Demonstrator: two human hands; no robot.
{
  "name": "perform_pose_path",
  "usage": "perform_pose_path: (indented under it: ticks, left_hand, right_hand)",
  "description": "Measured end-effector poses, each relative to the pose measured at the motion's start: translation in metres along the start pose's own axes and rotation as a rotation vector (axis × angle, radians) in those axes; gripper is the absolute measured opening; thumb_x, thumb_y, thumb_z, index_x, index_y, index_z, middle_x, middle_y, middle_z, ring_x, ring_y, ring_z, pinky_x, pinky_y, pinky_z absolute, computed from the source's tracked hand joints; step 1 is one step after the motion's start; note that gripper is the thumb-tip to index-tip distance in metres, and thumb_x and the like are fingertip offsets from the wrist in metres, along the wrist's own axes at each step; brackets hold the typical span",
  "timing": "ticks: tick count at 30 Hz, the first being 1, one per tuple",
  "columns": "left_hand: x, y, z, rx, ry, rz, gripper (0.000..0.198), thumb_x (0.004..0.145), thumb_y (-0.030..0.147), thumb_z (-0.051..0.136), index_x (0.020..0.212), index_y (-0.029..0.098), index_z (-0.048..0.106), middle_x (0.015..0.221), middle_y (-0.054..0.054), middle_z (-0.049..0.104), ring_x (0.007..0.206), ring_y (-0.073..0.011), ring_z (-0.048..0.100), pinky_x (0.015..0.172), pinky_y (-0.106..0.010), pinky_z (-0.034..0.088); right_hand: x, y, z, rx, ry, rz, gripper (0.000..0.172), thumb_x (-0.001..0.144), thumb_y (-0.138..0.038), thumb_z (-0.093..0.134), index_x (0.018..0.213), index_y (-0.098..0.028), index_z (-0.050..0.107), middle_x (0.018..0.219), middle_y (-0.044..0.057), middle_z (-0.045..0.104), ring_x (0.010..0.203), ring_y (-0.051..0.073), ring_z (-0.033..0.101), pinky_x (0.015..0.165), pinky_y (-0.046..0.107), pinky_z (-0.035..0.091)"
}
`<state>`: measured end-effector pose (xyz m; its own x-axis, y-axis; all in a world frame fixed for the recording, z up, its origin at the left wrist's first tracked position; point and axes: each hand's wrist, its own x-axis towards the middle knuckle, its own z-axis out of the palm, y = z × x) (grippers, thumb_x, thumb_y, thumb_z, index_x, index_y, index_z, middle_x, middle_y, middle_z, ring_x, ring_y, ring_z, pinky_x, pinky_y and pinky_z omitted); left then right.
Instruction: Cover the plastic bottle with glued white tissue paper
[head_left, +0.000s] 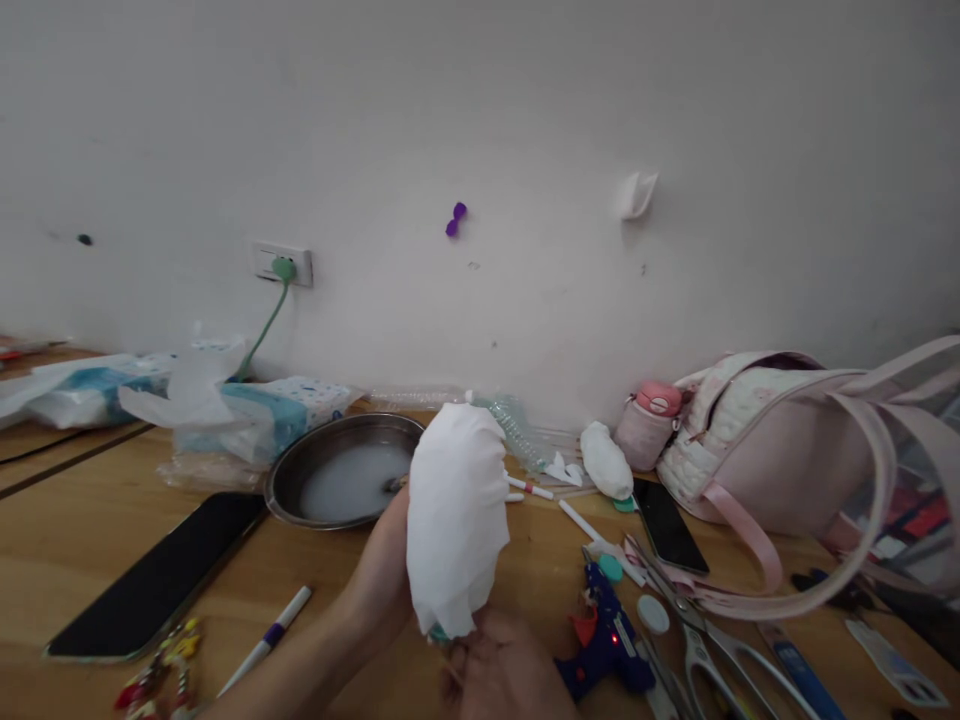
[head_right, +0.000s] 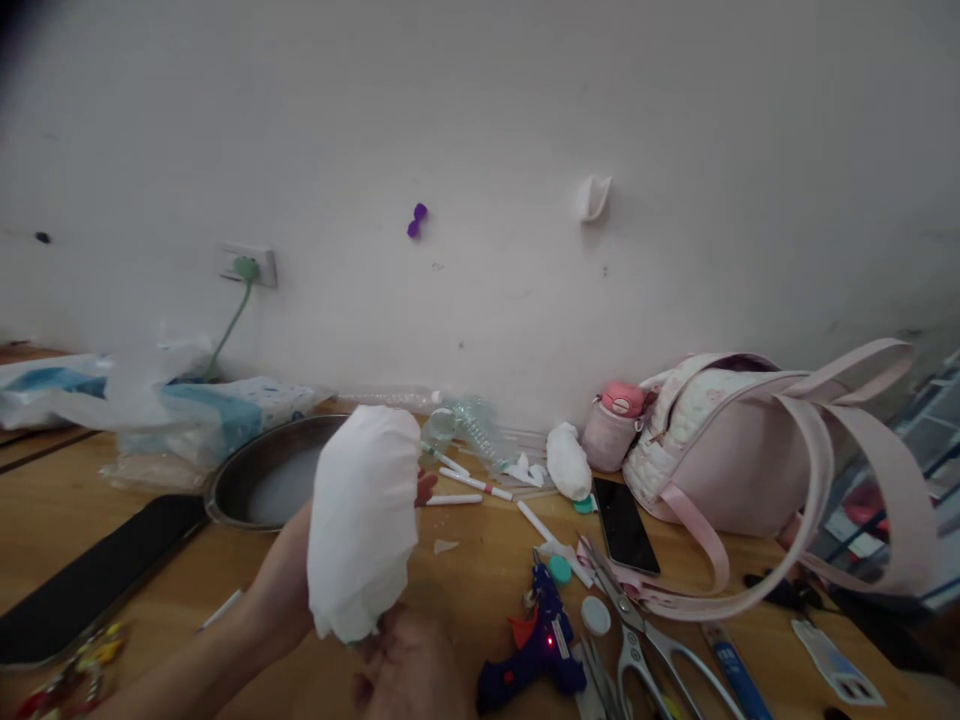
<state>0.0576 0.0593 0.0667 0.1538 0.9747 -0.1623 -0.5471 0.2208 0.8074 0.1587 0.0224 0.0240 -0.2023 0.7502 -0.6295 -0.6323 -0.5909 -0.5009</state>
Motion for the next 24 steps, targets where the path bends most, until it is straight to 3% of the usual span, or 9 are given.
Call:
perform_pose_path:
  ticks: [3,6,9,13,17,21,24]
  left_hand:
    - [0.002,-0.001,0.002,0.147,0.044,-0.063,0.037,0.08,0.049,0.05,0.084,0.018,0.071,0.067,-0.002,0.073,0.072,-0.0218,0.066,0.062,-0.027,0.048]
    - [0.008,-0.001,0.004,0.227,0.052,-0.038,0.029,0.076,0.042,0.058,0.084,0.019,0.072,0.076,-0.002,0.075,0.081,-0.0224,0.066,0.071,-0.028,0.048]
    - [0.017,-0.001,-0.001,0.304,0.064,0.026,0.021,0.067,0.033,0.066,0.081,0.018,0.071,0.088,-0.005,0.075,0.091,-0.0272,0.064,0.077,-0.032,0.047]
    - [0.025,0.004,-0.014,0.35,0.125,0.204,0.035,0.07,0.034,0.063,0.1,0.018,0.061,0.113,-0.009,0.066,0.108,-0.0283,0.057,0.091,-0.037,0.041]
    - [0.017,0.008,-0.013,0.362,0.097,0.35,0.047,0.077,0.047,0.054,0.115,0.019,0.05,0.126,-0.009,0.057,0.118,-0.0265,0.048,0.097,-0.036,0.037]
    - [0.011,0.004,-0.003,0.376,0.028,0.408,0.061,0.069,0.038,0.067,0.12,0.019,0.041,0.122,-0.009,0.058,0.111,-0.0242,0.054,0.09,-0.032,0.044]
    - [0.014,-0.001,-0.003,0.393,0.047,0.456,0.06,0.069,0.04,0.065,0.119,0.018,0.038,0.116,-0.01,0.059,0.105,-0.0246,0.056,0.087,-0.033,0.046]
  right_hand:
    - [-0.004,0.0,0.001,0.001,0.051,0.151,0.031,0.075,-0.008,0.039,0.052,-0.01,0.061,0.049,0.005,0.061,0.042,0.01,0.058,0.041,0.019,0.035]
    - [-0.004,0.0,0.002,0.006,0.064,0.197,0.033,0.074,-0.005,0.037,0.052,-0.007,0.061,0.05,0.006,0.06,0.04,0.01,0.057,0.041,0.019,0.036]
    - [-0.002,-0.002,0.0,0.037,0.086,0.149,0.032,0.076,-0.007,0.039,0.055,-0.007,0.064,0.05,0.006,0.061,0.04,0.01,0.056,0.041,0.018,0.036]
    - [0.006,-0.008,-0.007,0.113,0.159,-0.098,0.026,0.076,-0.011,0.049,0.054,-0.014,0.062,0.047,0.001,0.06,0.039,0.008,0.052,0.043,0.017,0.036]
    - [0.017,-0.01,-0.017,0.1,0.233,-0.369,0.005,0.061,-0.024,0.067,0.06,-0.019,0.066,0.056,-0.002,0.066,0.048,0.011,0.054,0.046,0.019,0.038]
    - [0.03,-0.009,-0.027,-0.006,0.223,-0.608,0.028,0.05,-0.041,0.077,0.069,-0.021,0.071,0.075,0.002,0.072,0.076,0.021,0.062,0.066,0.027,0.046]
    - [0.033,-0.007,-0.032,-0.094,0.184,-0.749,0.034,0.055,-0.049,0.075,0.073,-0.021,0.072,0.083,0.003,0.069,0.089,0.024,0.06,0.079,0.029,0.045]
